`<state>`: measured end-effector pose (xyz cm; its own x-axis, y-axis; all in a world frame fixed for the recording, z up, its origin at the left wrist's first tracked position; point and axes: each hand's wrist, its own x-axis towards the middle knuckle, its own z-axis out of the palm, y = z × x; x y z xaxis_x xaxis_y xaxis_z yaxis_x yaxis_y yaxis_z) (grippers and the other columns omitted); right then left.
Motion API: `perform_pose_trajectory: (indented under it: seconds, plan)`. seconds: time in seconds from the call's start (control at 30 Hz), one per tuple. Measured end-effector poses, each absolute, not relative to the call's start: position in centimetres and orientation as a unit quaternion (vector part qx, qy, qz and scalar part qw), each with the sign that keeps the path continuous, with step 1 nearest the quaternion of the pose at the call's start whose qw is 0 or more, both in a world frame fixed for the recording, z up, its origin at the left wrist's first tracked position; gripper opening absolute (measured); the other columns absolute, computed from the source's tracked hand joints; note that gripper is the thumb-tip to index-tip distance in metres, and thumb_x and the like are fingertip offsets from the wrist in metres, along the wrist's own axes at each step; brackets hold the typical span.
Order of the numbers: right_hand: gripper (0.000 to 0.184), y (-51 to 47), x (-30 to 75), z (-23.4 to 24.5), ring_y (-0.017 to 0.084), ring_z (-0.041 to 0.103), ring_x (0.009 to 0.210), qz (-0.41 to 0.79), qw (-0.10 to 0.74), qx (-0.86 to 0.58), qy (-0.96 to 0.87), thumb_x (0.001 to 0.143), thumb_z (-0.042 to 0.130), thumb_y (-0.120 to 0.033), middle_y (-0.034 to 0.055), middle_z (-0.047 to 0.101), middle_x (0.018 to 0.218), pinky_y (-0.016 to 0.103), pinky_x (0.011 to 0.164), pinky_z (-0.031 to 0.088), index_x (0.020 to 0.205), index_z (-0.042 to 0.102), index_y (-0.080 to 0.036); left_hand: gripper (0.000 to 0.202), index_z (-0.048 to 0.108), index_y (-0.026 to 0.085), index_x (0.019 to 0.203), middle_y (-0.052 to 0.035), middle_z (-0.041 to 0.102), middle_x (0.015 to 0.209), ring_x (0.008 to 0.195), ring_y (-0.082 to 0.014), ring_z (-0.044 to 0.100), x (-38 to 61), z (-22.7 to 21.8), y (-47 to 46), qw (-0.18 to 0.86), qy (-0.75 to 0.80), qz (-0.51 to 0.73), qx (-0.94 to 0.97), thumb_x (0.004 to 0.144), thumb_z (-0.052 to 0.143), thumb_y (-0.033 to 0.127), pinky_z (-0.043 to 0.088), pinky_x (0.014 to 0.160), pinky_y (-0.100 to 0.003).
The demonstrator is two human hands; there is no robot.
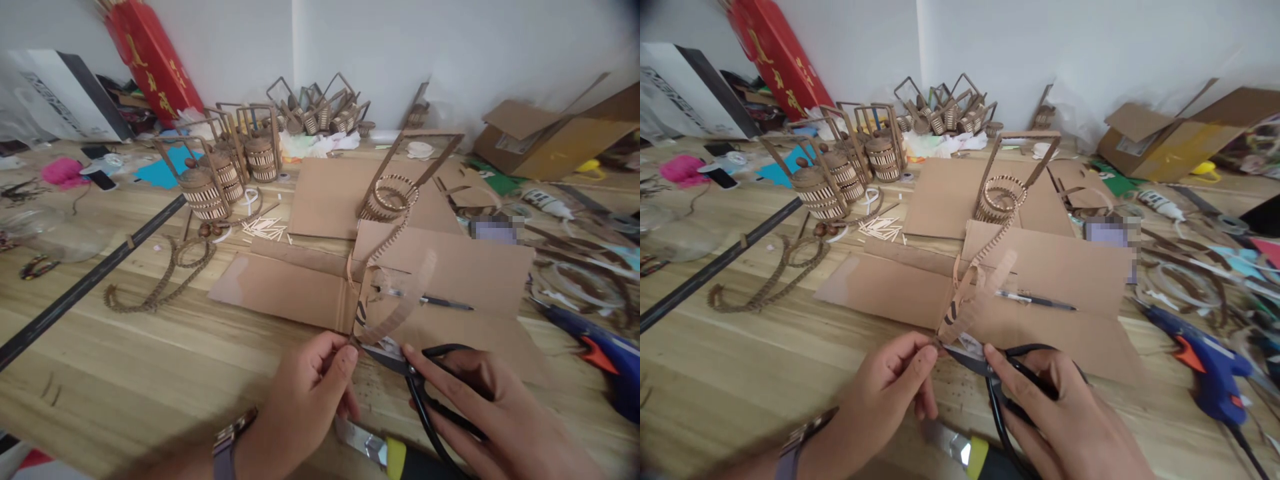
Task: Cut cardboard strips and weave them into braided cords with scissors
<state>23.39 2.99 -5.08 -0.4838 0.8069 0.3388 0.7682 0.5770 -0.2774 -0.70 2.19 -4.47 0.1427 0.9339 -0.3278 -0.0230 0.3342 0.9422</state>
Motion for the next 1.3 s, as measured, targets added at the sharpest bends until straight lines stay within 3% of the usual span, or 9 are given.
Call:
perform_pose_trajectory:
  seconds: [0.13,0.27,0.43,0.63,0.8,1.0,1.2,1.3]
  plan:
    - [0.043,2.9,23.4,-4.9,0.016,0.069,0.078,0.019,0.218,-0.444,-0.869,0.100,0.044,-0.043,0.0081,0.062,0.098,0.021,0.059,0.058,0.139,0.059,-0.034,0.046,0.065,0.016,0.092,0.0025,0.057,0.050,0.047,-0.0125,0.055,-0.6,-4.5,2.1,0.614,0.536,0.383,0.435,0.092,0.052,0.059,0.043,0.049,-0.020]
    - [0.041,2.7,22.8,-4.1,0.017,0.070,0.081,0.035,0.209,-0.462,-0.861,0.100,0.043,-0.038,0.0083,0.062,0.100,0.024,0.063,0.060,0.138,0.060,-0.034,0.045,0.063,0.017,0.087,0.0018,0.058,0.050,0.048,-0.0131,0.055,-0.8,-4.5,2.1,0.615,0.542,0.365,0.443,0.090,0.052,0.061,0.042,0.049,-0.021]
    - [0.050,2.4,22.0,-3.6,0.018,0.070,0.084,0.049,0.193,-0.458,-0.866,0.090,0.054,-0.022,0.0074,0.063,0.100,0.025,0.066,0.060,0.138,0.058,-0.033,0.042,0.056,0.019,0.081,0.0012,0.061,0.054,0.052,-0.0131,0.055,-1.2,-5.2,2.3,0.633,0.528,0.340,0.452,0.090,0.051,0.060,0.042,0.052,-0.021]
    - [0.055,2.6,22.0,-3.3,0.018,0.071,0.086,-0.002,0.174,-0.433,-0.885,0.086,0.058,-0.018,0.0088,0.065,0.101,0.026,0.066,0.061,0.140,0.057,-0.028,0.055,0.055,0.020,0.077,0.0031,0.053,0.053,0.045,-0.0111,0.042,-1.3,-5.4,2.3,0.586,0.563,0.320,0.486,0.094,0.038,0.070,0.031,0.045,-0.022]
    - [0.056,2.6,21.7,-3.1,0.018,0.070,0.087,0.030,0.185,-0.436,-0.880,0.083,0.058,-0.015,0.0095,0.066,0.102,0.025,0.067,0.061,0.138,0.059,-0.027,0.061,0.054,0.020,0.070,0.0035,0.048,0.050,0.048,-0.0123,0.043,-1.4,-5.1,2.2,0.538,0.564,0.314,0.542,0.094,0.034,0.073,0.034,0.052,-0.024]
    - [0.047,2.4,21.6,-4.6,0.021,0.069,0.087,-0.001,0.224,-0.472,-0.853,0.083,0.065,-0.027,0.0102,0.067,0.100,0.029,0.064,0.060,0.131,0.067,-0.030,0.062,0.053,0.020,0.072,0.0048,0.045,0.048,0.046,-0.0106,0.040,-1.6,-4.9,2.4,0.572,0.555,0.303,0.522,0.091,0.037,0.076,0.030,0.048,-0.022]
    - [0.045,2.2,21.7,-5.7,0.023,0.068,0.087,-0.027,0.251,-0.476,-0.842,0.083,0.067,-0.035,0.0120,0.067,0.101,0.030,0.064,0.060,0.127,0.070,-0.028,0.072,0.056,0.017,0.082,0.0028,0.056,0.056,0.040,-0.0082,0.047,-1.6,-4.9,3.0,0.667,0.510,0.289,0.460,0.078,0.043,0.088,0.033,0.042,-0.019]
    - [0.045,2.3,21.5,-5.3,0.023,0.069,0.088,-0.023,0.255,-0.467,-0.846,0.084,0.066,-0.032,0.0124,0.067,0.101,0.030,0.065,0.060,0.128,0.069,-0.026,0.071,0.056,0.017,0.085,0.0051,0.055,0.054,0.034,-0.0043,0.036,-1.6,-5.0,3.1,0.680,0.509,0.287,0.444,0.079,0.044,0.087,0.023,0.037,-0.017]
